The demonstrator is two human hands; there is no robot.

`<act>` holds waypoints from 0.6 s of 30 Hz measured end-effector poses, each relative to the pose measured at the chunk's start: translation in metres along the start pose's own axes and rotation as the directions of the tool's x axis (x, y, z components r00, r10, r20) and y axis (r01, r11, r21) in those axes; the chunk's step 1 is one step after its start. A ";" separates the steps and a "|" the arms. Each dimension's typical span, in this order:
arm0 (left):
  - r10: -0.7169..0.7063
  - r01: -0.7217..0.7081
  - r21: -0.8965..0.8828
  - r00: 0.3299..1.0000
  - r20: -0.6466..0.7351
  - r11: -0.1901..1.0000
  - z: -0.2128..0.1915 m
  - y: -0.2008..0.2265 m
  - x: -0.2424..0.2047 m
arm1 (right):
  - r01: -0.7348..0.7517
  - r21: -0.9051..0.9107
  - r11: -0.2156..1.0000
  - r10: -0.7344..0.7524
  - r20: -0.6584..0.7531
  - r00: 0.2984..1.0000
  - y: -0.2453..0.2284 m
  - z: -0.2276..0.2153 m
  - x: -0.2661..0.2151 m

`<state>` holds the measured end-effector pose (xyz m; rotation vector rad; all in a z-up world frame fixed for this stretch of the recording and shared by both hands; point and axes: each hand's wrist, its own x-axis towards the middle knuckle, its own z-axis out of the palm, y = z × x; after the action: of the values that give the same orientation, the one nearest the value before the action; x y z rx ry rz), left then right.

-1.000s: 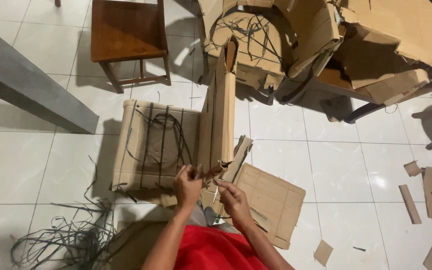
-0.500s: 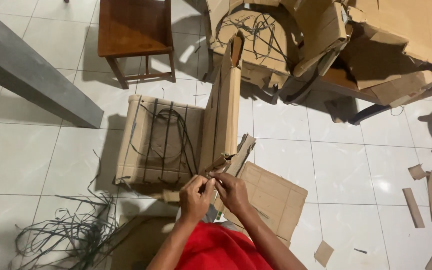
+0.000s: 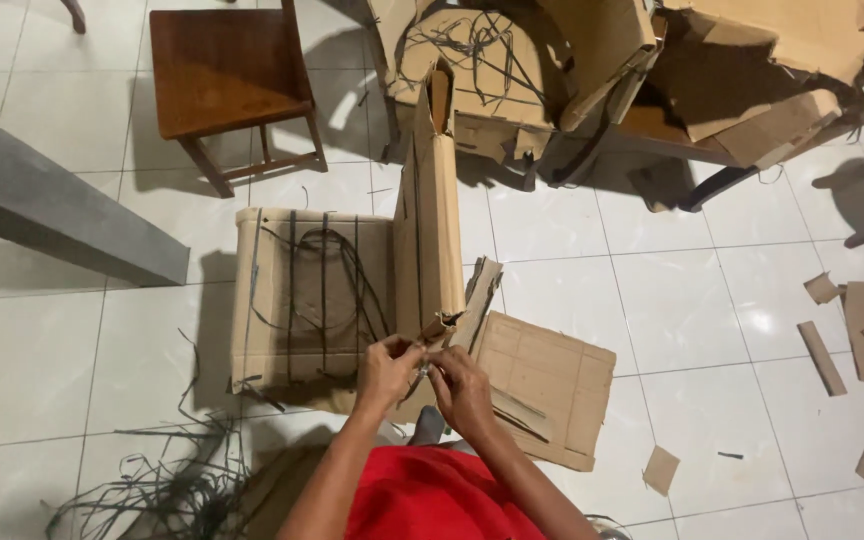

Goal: Securing cardboard panels by threading plastic straps through holes and tying them into knots.

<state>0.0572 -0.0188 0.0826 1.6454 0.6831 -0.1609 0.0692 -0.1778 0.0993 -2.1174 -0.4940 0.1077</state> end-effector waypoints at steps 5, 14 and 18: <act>-0.082 0.111 -0.229 0.988 0.135 0.967 -0.004 -0.012 0.006 | -0.356 0.361 0.862 0.382 0.000 0.924 -0.011 0.011 -0.003; -0.100 0.199 -0.404 0.962 0.253 0.893 -0.007 -0.034 0.014 | -0.534 0.781 0.323 0.803 0.072 0.592 -0.031 0.032 0.010; -0.051 0.169 -0.398 0.955 0.291 0.902 -0.012 -0.044 0.020 | -0.455 0.812 0.365 0.822 -0.052 0.567 -0.031 0.049 0.010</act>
<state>0.0480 0.0011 0.0379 1.1428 0.5525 -0.2979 0.0557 -0.1207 0.0982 -1.2996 0.6873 0.2198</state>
